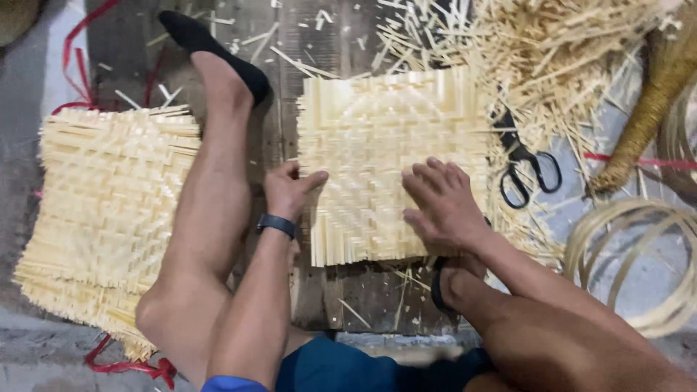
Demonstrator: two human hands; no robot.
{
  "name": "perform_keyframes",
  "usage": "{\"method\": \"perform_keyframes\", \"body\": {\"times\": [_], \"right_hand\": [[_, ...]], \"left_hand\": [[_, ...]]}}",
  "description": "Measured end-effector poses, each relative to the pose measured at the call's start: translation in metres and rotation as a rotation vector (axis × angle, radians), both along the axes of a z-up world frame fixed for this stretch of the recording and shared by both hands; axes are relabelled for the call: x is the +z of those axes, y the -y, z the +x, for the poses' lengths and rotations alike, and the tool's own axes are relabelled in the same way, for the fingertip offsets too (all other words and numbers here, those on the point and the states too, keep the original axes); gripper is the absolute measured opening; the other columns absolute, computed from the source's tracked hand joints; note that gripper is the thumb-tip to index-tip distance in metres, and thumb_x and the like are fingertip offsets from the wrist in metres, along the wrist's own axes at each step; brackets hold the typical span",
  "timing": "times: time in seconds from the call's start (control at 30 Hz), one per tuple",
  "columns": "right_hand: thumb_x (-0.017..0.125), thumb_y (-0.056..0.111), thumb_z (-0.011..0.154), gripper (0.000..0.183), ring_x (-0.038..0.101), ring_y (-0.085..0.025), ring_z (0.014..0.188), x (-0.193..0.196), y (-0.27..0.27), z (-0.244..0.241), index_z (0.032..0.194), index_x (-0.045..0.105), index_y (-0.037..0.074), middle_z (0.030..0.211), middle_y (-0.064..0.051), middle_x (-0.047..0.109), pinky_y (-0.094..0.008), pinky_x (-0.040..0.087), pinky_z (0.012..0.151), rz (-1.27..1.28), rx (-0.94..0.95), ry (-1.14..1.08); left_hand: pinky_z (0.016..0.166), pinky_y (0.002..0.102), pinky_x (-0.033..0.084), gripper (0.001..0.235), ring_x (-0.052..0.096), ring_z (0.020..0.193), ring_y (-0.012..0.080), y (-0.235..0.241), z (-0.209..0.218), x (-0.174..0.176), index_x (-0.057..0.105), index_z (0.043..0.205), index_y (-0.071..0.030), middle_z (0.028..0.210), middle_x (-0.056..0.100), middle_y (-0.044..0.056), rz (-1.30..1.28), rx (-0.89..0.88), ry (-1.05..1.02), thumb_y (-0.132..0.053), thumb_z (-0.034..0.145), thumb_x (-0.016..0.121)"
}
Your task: The person sits on the floor assembling round woven bamboo sieves. They trim the edge of a woven bamboo mat with scissors, bend a thin bamboo rim hoop around the mat, press the assembly into a round wooden mold, and set finished sieves onto a stack.
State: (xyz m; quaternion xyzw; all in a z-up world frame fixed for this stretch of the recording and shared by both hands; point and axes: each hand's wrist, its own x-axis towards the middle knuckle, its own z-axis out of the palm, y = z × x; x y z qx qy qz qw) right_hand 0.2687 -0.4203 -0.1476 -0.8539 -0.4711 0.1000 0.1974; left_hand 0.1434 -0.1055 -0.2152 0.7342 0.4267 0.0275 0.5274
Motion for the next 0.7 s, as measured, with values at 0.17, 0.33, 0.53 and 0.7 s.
{"method": "perform_keyframes", "body": {"times": [0.17,0.33,0.53,0.7], "right_hand": [[0.07,0.018,0.102,0.052,0.053,-0.031,0.131,-0.002,0.12,-0.004,0.147,0.047,0.005,0.143,-0.017,0.048,-0.044,0.05,0.116,0.452,-0.549,-0.149],[0.087,0.034,0.089,0.086,0.031,-0.048,0.136,0.017,0.227,-0.04,0.145,0.04,-0.012,0.144,-0.039,0.037,-0.063,0.024,0.109,-0.545,-1.2,-0.116],[0.061,0.042,0.103,0.056,0.067,-0.03,0.113,-0.046,0.333,-0.095,0.14,0.06,-0.001,0.123,-0.026,0.068,-0.048,0.057,0.097,-0.299,-1.379,-0.243],[0.073,0.044,0.088,0.058,0.068,-0.038,0.094,-0.015,0.365,-0.091,0.123,0.069,-0.002,0.1,-0.024,0.071,-0.05,0.052,0.088,-0.375,-1.368,0.295]], "left_hand": [[0.056,0.029,0.05,0.034,0.057,0.063,0.0095,0.003,0.001,0.019,0.076,0.086,0.002,0.075,0.072,0.006,-0.036,-0.015,0.026,-0.019,0.068,0.096],[0.06,0.028,0.053,0.038,0.062,0.065,0.0092,0.005,0.001,0.012,0.077,0.091,0.001,0.077,0.075,0.004,0.036,-0.029,0.065,-0.022,0.068,0.095],[0.082,0.034,0.057,0.071,0.069,0.093,0.0191,0.002,-0.006,-0.002,0.065,0.125,0.0,0.107,0.073,0.011,0.183,-0.018,0.038,-0.028,0.068,0.097],[0.102,0.046,0.048,0.101,0.057,0.125,0.0342,0.008,-0.007,0.015,0.045,0.149,0.002,0.139,0.057,0.023,0.377,-0.04,-0.061,-0.037,0.073,0.098]]}}
